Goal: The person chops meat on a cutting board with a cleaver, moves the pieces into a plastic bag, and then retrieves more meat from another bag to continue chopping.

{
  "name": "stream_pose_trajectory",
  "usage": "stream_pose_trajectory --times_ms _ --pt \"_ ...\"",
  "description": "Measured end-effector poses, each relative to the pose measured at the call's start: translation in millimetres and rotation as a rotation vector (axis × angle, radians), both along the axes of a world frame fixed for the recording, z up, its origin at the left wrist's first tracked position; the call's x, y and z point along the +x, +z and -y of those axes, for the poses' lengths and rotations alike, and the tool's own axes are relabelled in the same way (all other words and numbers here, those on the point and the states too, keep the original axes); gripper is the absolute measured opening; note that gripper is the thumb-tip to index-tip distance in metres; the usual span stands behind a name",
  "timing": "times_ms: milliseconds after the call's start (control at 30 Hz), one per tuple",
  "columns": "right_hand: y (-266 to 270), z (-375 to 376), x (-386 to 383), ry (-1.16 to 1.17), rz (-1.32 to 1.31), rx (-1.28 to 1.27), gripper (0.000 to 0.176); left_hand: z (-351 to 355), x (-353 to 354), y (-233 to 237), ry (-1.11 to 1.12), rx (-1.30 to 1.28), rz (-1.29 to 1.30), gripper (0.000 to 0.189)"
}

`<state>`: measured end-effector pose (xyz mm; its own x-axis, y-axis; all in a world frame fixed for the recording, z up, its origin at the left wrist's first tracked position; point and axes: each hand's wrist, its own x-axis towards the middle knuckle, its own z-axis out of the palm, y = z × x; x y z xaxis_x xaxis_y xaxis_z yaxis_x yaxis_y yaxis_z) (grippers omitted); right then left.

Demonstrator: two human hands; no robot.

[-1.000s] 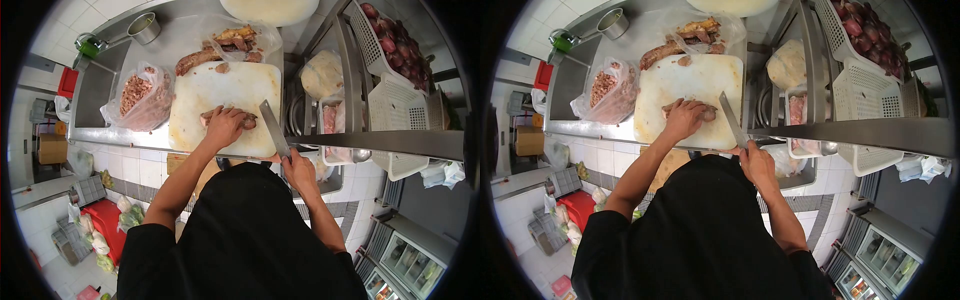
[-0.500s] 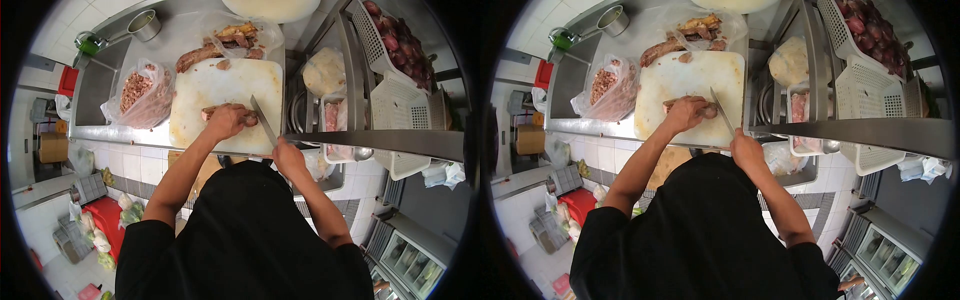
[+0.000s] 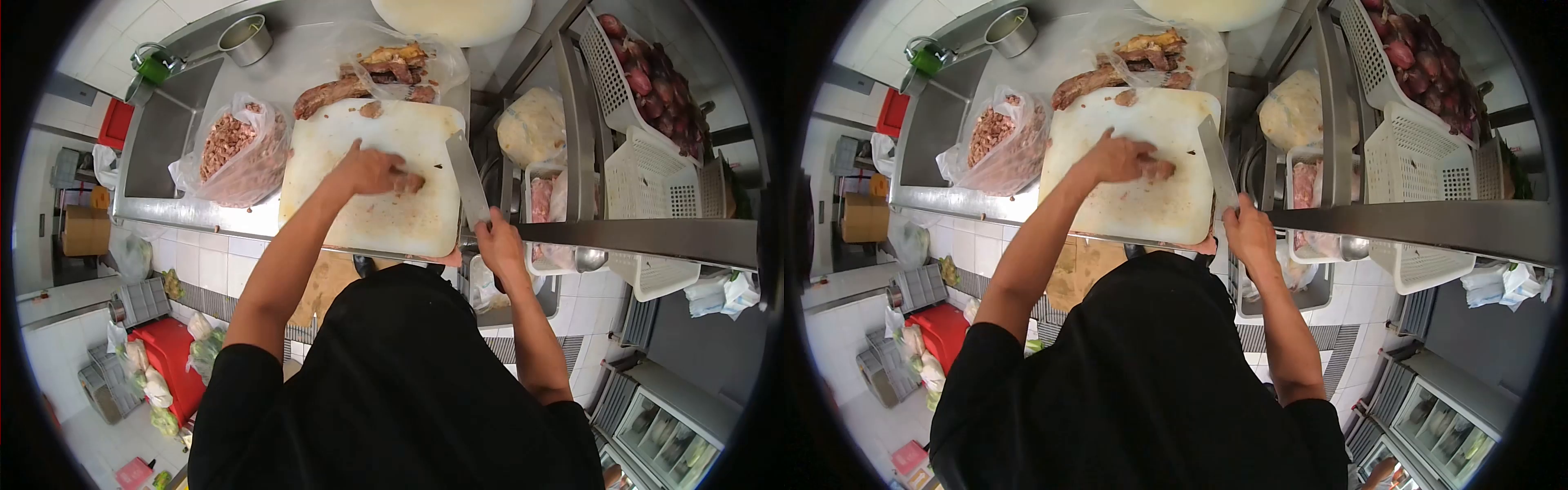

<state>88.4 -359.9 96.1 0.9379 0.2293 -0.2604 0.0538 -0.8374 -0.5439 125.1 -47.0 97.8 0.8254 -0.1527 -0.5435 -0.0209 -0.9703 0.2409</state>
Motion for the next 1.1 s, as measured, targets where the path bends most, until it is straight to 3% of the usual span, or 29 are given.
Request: stream_pose_trajectory --times_ms 67,200,267,400,500,567,733,833,900,1100 --pt "4.2 4.5 -3.1 -0.046 -0.028 0.065 0.034 -14.5 15.6 -15.3 0.0 -0.053 0.381 0.056" --pt "-1.1 9.4 -15.0 -0.067 -0.059 0.024 0.036 -20.1 15.6 -47.0 0.047 -0.199 0.391 0.053" --pt "-4.0 11.9 -22.4 -0.085 -0.078 0.052 0.036 -17.7 -4.7 -69.4 -0.039 -0.177 0.673 0.055" --pt "-18.1 21.1 -28.6 0.037 -0.036 0.082 0.034 -6.7 -37.1 -67.1 -0.013 -0.209 0.661 0.056" --pt "-19.9 7.6 -28.2 -0.127 0.108 -0.054 0.034 1.1 -61.6 -59.9 -0.045 -0.215 0.555 0.057" --pt "-9.8 12.6 -18.3 -0.084 0.076 0.033 0.035 3.7 -78.0 -55.7 -0.044 -0.179 0.503 0.054" --pt "16.0 10.9 -24.3 0.09 0.011 0.125 0.034 13.1 -93.1 -47.0 0.058 -0.295 0.753 0.042" --pt "7.9 3.5 -28.3 0.203 0.069 0.101 0.03 20.5 -94.4 -55.4 0.115 -0.321 0.75 0.036" --pt "-3.4 -0.1 -26.1 0.32 -0.051 -0.154 0.03 25.9 -94.5 -61.6 0.117 -0.35 0.764 0.034" --pt "26.6 -8.8 -32.7 0.331 0.011 -0.092 0.027 20.2 -95.2 -60.2 0.055 -0.407 0.789 0.033"
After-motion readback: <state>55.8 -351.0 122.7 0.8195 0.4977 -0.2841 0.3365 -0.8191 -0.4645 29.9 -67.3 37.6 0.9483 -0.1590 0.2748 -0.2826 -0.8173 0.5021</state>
